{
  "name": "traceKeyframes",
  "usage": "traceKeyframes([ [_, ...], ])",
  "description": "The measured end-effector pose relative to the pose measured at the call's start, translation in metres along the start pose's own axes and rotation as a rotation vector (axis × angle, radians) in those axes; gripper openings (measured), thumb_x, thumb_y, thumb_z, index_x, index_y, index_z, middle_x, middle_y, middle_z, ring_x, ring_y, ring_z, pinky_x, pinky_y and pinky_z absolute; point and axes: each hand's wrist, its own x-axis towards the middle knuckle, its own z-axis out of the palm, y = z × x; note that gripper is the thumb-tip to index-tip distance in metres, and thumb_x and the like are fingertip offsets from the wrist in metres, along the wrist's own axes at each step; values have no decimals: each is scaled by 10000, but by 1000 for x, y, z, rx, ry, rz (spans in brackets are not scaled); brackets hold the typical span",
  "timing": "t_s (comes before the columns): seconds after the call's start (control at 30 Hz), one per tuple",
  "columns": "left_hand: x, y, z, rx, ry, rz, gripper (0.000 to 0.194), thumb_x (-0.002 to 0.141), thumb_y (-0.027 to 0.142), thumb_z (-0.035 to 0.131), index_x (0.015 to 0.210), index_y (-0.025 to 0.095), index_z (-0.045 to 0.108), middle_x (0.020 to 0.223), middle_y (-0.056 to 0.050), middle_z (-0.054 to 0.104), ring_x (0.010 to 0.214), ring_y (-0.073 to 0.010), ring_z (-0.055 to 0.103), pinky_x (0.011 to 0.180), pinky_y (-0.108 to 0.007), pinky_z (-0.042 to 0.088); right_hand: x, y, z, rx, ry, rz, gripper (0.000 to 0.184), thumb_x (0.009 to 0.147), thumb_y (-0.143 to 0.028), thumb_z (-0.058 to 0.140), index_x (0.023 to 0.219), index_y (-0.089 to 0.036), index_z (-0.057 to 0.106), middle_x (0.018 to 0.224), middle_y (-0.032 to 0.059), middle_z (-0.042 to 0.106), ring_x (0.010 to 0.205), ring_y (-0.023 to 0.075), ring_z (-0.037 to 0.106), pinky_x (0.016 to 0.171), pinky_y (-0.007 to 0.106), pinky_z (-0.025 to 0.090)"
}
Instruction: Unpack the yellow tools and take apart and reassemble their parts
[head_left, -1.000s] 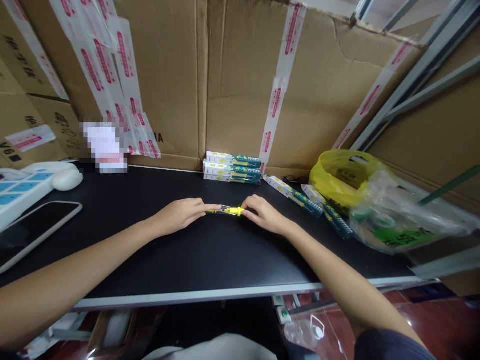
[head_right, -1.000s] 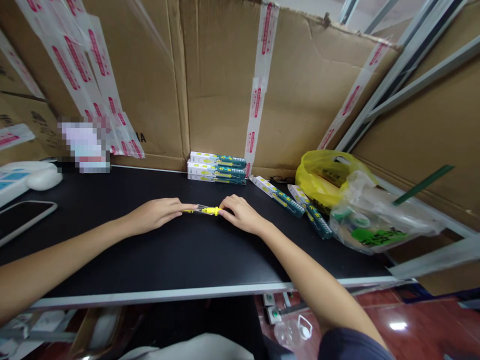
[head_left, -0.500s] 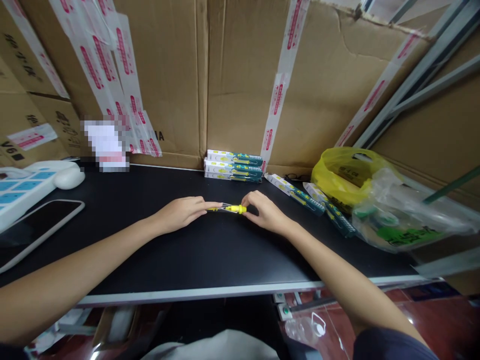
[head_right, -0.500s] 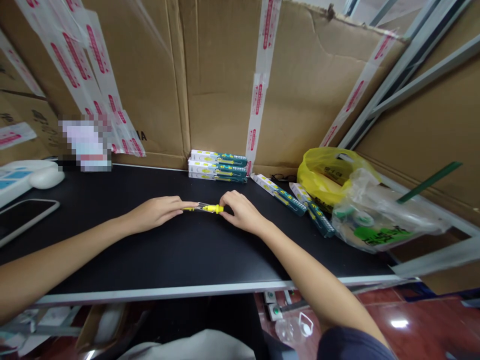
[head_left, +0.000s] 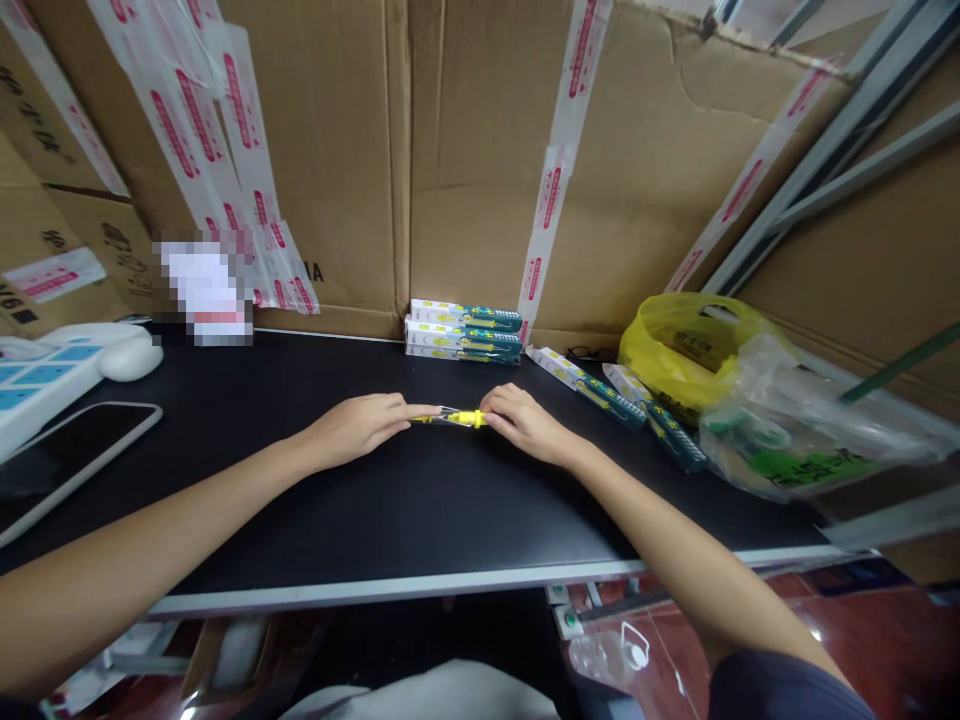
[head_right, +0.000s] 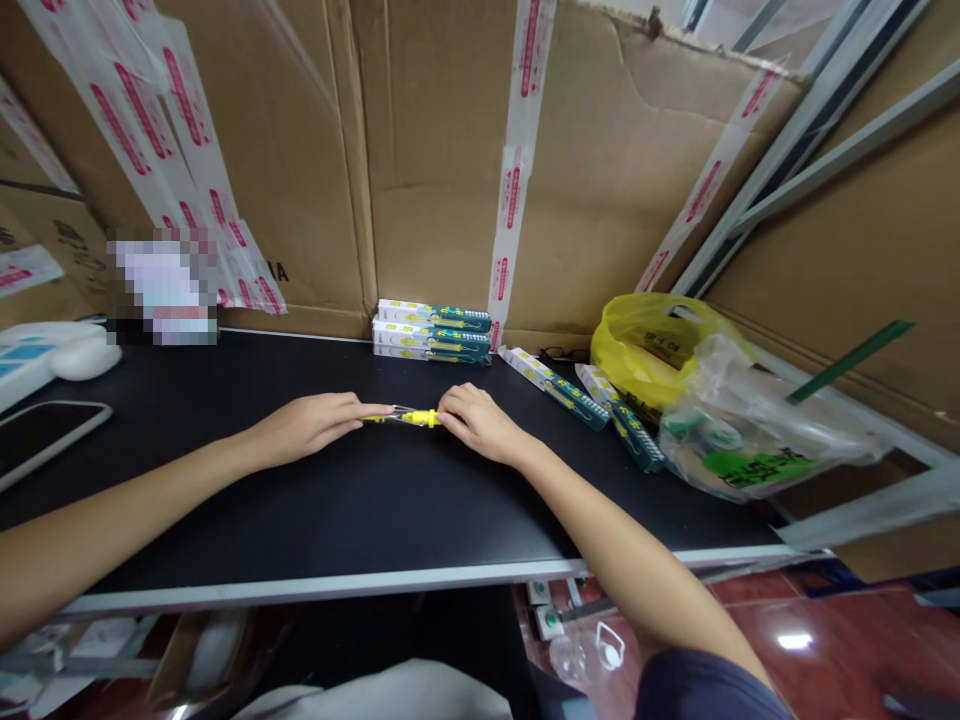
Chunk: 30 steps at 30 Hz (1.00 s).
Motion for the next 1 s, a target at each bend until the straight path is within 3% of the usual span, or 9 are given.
traceKeyframes([
  [0.57, 0, -1, 1, -7, 4, -2, 414, 1001, 309, 330, 1405, 382, 377, 946, -1, 552, 836, -130, 543, 729, -218, 395, 0, 0, 1, 38, 104, -41, 80, 856, -239, 605, 889, -198, 544, 984, 72, 611, 935, 217, 522, 835, 368, 424],
  [0.73, 0, 1, 0, -28, -4, -23, 411, 1003, 319, 324, 1404, 390, 377, 936, 0, 553, 842, -132, 546, 739, -218, 397, 0, -4, 0, 32, 120, -30, 68, 858, -200, 571, 901, -198, 519, 962, 65, 601, 899, 204, 518, 809, 346, 432],
  [0.87, 0, 0, 0, -30, -16, -31, 420, 1001, 316, 328, 1414, 387, 360, 942, -1, 551, 841, -133, 541, 746, -221, 398, -2, -7, -3, 35, 92, 6, 164, 872, -288, 570, 994, -199, 506, 992, 66, 587, 921, 209, 508, 838, 361, 425],
  [1.0, 0, 0, 0, -34, -15, -31, 424, 1000, 309, 325, 1417, 380, 356, 930, 2, 548, 826, -128, 537, 742, -215, 398, -2, -5, -3, 27, 47, 46, 193, 973, -321, 380, 997, -204, 531, 986, 69, 591, 921, 206, 498, 856, 376, 412],
])
